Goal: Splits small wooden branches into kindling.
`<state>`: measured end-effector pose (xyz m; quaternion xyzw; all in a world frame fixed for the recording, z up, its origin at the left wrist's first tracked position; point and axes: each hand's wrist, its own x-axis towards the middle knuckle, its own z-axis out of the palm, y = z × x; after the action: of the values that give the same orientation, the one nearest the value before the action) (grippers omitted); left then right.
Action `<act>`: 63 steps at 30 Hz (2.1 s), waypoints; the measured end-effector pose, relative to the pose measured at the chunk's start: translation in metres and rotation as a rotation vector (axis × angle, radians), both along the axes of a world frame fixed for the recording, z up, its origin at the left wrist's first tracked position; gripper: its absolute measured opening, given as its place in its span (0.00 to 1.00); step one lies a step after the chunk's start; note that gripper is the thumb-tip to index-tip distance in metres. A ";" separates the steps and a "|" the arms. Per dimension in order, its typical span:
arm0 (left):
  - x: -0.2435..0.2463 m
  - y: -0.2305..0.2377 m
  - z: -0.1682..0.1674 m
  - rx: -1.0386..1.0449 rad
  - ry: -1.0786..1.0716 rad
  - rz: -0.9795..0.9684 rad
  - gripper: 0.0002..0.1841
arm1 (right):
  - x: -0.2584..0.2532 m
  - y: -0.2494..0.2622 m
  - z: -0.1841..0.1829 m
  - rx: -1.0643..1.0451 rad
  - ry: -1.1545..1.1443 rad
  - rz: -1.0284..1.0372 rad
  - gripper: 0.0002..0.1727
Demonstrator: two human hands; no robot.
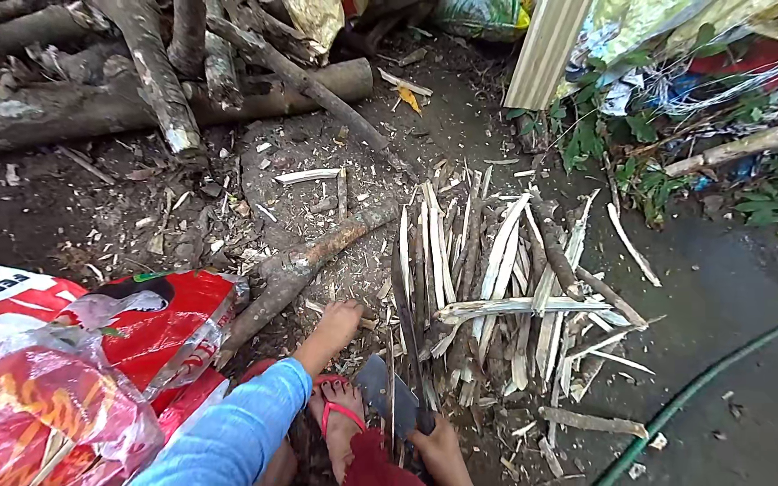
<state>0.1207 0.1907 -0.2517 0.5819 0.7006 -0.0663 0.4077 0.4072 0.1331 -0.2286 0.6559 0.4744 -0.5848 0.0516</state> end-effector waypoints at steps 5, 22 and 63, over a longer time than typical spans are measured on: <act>0.003 0.008 -0.001 -0.097 0.069 -0.158 0.20 | 0.001 0.001 -0.006 -0.049 0.054 -0.009 0.33; -0.028 0.004 0.016 0.413 -0.343 0.543 0.26 | -0.028 0.017 0.063 0.299 0.156 0.134 0.34; -0.012 0.012 0.054 0.547 -0.243 0.453 0.21 | -0.060 0.021 0.051 0.360 0.031 0.293 0.25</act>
<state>0.1091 0.2028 -0.1981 0.5031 0.7498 0.2846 0.3219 0.3469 0.1538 -0.1773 0.5696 0.6618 -0.4873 0.0107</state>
